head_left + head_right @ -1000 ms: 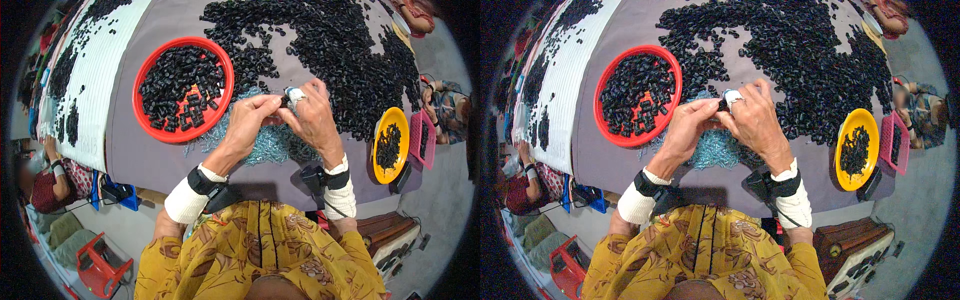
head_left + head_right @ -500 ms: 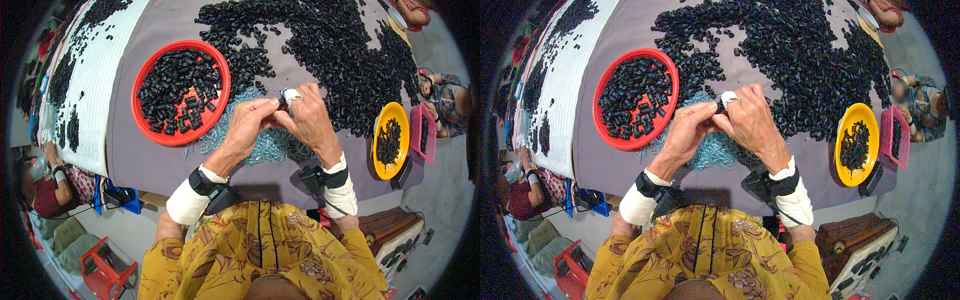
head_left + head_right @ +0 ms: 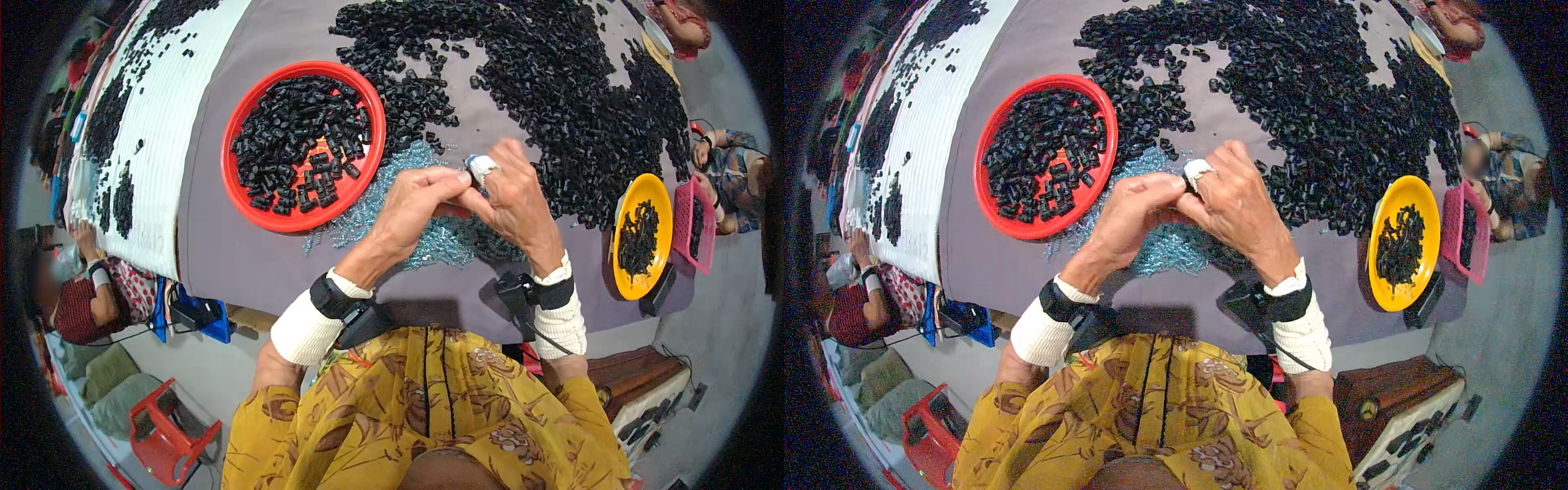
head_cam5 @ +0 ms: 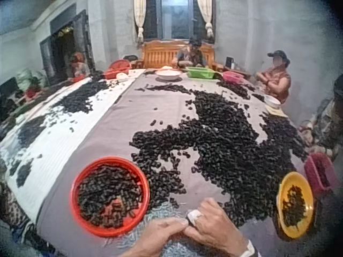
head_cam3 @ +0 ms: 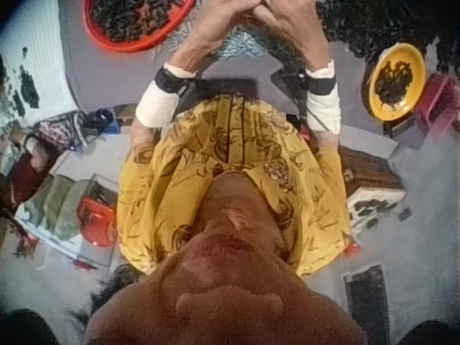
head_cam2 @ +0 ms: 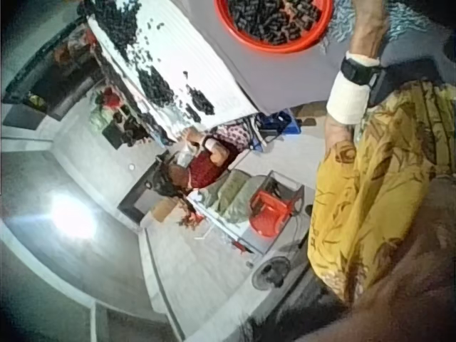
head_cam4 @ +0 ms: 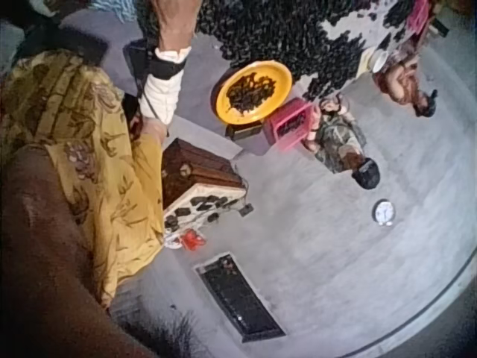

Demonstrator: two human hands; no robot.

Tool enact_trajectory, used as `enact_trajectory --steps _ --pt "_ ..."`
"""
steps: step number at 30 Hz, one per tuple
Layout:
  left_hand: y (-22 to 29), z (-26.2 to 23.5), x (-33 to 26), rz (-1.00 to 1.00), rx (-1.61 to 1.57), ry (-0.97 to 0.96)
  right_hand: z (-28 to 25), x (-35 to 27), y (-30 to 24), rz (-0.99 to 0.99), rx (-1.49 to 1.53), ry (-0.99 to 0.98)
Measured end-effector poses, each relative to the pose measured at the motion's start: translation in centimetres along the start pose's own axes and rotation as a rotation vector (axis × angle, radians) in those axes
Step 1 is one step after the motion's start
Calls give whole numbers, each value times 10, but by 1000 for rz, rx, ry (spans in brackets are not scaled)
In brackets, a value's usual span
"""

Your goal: The person picks up a black plastic component and a spring by hand, inserts the spring into the component, and places the assembled piece onto the table, repeating this process multiple times.

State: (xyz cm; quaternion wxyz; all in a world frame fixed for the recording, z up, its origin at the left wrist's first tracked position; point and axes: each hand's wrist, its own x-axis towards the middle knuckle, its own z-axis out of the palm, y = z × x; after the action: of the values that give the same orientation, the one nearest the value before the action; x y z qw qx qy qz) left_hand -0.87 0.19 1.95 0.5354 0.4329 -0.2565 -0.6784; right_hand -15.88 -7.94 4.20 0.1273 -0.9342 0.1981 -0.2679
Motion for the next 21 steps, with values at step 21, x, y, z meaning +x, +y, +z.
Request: enact_trajectory --steps 21 --pt "19 -43 -17 267 -156 311 -11 -18 69 337 -150 -38"
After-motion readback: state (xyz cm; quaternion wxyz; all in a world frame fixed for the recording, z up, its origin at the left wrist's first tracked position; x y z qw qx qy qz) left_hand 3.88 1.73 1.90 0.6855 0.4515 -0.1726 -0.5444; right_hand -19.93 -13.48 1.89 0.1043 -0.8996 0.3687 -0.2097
